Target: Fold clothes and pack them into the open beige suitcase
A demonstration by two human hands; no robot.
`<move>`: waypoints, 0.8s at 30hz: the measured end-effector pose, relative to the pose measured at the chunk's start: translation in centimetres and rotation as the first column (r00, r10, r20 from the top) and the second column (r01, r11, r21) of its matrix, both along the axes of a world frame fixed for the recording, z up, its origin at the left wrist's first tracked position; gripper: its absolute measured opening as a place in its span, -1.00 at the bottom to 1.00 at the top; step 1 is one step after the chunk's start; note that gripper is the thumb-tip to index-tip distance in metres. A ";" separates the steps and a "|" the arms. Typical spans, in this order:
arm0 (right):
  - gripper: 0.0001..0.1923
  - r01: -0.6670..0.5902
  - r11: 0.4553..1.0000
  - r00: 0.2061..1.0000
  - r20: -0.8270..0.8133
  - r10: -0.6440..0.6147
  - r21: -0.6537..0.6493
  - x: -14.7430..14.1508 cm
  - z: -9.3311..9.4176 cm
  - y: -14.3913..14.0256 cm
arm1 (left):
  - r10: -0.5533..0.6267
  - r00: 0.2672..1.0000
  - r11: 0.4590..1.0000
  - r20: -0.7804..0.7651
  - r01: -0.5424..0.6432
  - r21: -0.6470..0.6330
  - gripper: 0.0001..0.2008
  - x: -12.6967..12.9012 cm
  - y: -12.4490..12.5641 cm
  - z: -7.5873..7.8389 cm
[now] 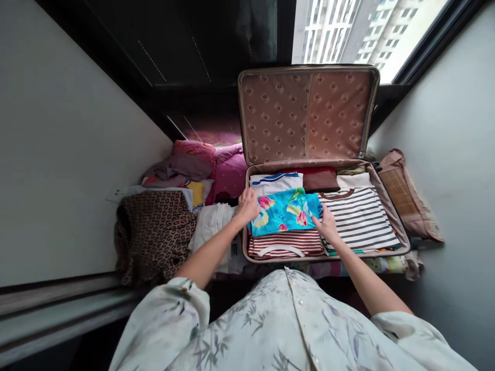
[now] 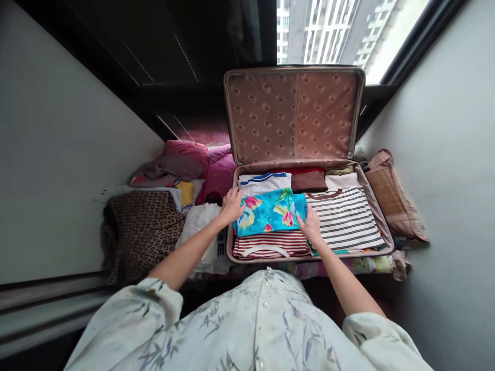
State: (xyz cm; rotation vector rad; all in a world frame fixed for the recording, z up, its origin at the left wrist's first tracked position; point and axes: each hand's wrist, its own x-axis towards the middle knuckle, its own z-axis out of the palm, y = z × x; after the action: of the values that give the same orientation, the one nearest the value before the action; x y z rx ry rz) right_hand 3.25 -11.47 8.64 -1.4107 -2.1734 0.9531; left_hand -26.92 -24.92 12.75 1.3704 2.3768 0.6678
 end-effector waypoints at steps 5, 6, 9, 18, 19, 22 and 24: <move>-0.32 -0.257 0.878 0.949 0.275 0.152 0.403 -1.9 -0.4 -1.6 | -0.113 0.982 0.987 -0.149 0.094 -0.127 -0.18 7.6 -2.3 -3.7; -0.32 -0.289 0.853 0.938 0.307 0.162 0.434 -2.7 -0.7 -1.7 | -0.116 0.984 0.981 -0.132 0.092 -0.173 -0.15 8.5 -2.6 -4.6; -0.33 -0.352 0.818 0.908 0.379 0.180 0.454 -4.6 -3.4 -1.6 | -0.088 0.993 0.947 -0.082 0.058 -0.315 -0.15 9.9 -2.8 -7.3; -0.44 -0.376 0.842 0.840 0.525 0.134 0.386 -4.8 -9.4 -3.2 | -0.042 0.999 0.972 0.005 0.042 -0.229 -0.18 10.5 -2.9 -10.3; -0.44 -0.383 0.840 0.842 0.519 0.146 0.385 -4.8 -9.3 -3.1 | -0.052 0.998 0.982 0.036 0.058 -0.182 -0.19 10.3 -3.2 -10.2; -0.42 -0.404 0.846 0.838 0.511 0.190 0.349 -4.6 -8.6 -2.6 | -0.072 0.994 0.993 0.085 0.064 0.097 -0.31 8.5 -5.9 -9.7; -0.40 -0.401 0.861 0.835 0.511 0.202 0.314 -4.5 -7.9 -2.2 | 0.042 0.995 0.953 0.092 -0.068 0.295 -0.47 6.1 -9.5 -9.5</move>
State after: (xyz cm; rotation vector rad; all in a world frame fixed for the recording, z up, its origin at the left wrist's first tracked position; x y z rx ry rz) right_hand -1.24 -13.69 0.71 -1.1781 -2.8104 0.2041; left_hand -20.78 -34.42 3.26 1.3612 2.3239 1.1163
